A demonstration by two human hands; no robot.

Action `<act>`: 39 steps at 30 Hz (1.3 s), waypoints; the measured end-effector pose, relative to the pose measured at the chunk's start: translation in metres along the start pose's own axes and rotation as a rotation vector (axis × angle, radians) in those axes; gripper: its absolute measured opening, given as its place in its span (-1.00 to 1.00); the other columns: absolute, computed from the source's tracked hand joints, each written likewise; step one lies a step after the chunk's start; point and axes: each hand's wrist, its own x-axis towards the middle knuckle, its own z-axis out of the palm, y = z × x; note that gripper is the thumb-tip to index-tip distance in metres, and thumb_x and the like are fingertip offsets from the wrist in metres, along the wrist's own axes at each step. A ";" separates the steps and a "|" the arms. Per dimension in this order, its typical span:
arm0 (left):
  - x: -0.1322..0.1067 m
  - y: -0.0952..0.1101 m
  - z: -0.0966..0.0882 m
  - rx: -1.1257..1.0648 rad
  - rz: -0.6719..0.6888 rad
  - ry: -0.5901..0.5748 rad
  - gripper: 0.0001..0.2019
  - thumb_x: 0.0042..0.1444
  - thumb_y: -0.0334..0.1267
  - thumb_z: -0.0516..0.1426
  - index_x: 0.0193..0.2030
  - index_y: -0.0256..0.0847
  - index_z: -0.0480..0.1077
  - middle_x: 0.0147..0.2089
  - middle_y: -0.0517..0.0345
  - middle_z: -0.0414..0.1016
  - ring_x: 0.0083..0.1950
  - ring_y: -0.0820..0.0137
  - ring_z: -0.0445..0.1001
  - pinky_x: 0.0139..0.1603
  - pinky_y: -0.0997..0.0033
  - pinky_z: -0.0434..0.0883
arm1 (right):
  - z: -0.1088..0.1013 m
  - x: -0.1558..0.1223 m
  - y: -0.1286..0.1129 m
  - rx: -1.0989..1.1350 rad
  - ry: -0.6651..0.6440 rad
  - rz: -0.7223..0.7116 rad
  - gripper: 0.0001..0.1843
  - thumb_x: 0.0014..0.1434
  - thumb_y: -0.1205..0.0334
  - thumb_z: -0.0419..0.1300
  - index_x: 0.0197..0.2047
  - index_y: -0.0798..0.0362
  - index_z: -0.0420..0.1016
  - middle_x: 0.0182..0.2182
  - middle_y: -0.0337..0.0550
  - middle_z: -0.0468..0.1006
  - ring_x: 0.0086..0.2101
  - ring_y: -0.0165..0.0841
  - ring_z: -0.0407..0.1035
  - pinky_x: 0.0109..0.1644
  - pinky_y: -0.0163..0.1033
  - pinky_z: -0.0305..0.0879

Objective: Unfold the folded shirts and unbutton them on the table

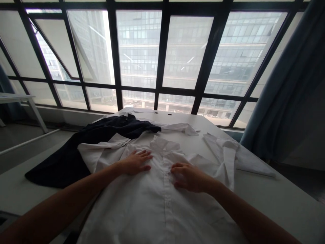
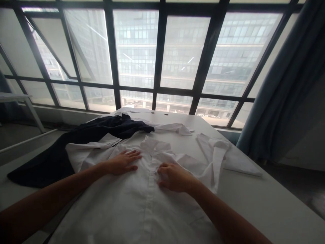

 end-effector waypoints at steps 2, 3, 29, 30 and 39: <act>0.005 -0.008 0.001 0.007 -0.046 -0.011 -0.35 0.29 0.19 -0.09 0.42 -0.06 0.02 0.47 -0.04 -0.10 0.47 0.11 -0.13 0.39 -0.05 -0.20 | 0.006 0.005 0.017 0.024 -0.029 -0.017 -0.48 0.11 0.10 0.28 0.16 -0.08 0.46 0.19 -0.05 0.40 0.09 -0.10 0.36 0.16 -0.03 0.30; 0.008 -0.012 0.001 0.010 -0.071 -0.018 -0.34 0.29 0.20 -0.11 0.43 -0.07 0.00 0.48 -0.04 -0.13 0.48 0.11 -0.16 0.39 -0.06 -0.20 | 0.008 0.010 0.026 0.039 -0.048 -0.031 -0.45 0.15 0.10 0.24 0.22 -0.05 0.40 0.24 -0.03 0.34 0.16 -0.09 0.30 0.22 -0.01 0.24; 0.015 0.049 -0.004 0.113 -0.089 0.279 -0.73 0.27 -0.15 0.05 -0.14 -0.16 0.56 -0.11 0.01 0.51 -0.09 0.23 0.47 -0.02 0.26 0.37 | 0.024 0.055 0.023 -0.194 0.286 0.090 -0.78 0.20 0.23 0.11 -0.27 0.08 0.59 -0.30 -0.13 0.58 -0.32 -0.37 0.43 -0.20 -0.32 0.28; 0.016 0.051 -0.002 0.103 -0.087 0.279 -0.71 0.28 -0.12 0.04 -0.13 -0.16 0.56 -0.10 0.01 0.51 -0.08 0.23 0.47 -0.03 0.27 0.37 | 0.024 0.056 0.022 -0.201 0.282 0.088 -0.78 0.20 0.23 0.11 -0.27 0.08 0.59 -0.30 -0.13 0.58 -0.33 -0.37 0.42 -0.21 -0.32 0.27; 0.019 0.064 0.010 0.049 -0.065 0.302 -0.70 0.28 -0.12 0.03 0.01 -0.09 0.51 -0.03 0.02 0.45 0.01 0.21 0.41 0.07 0.21 0.34 | 0.027 0.058 0.016 -0.243 0.270 0.112 -0.78 0.22 0.24 0.09 -0.25 0.08 0.57 -0.26 -0.10 0.56 -0.23 -0.31 0.41 -0.15 -0.30 0.24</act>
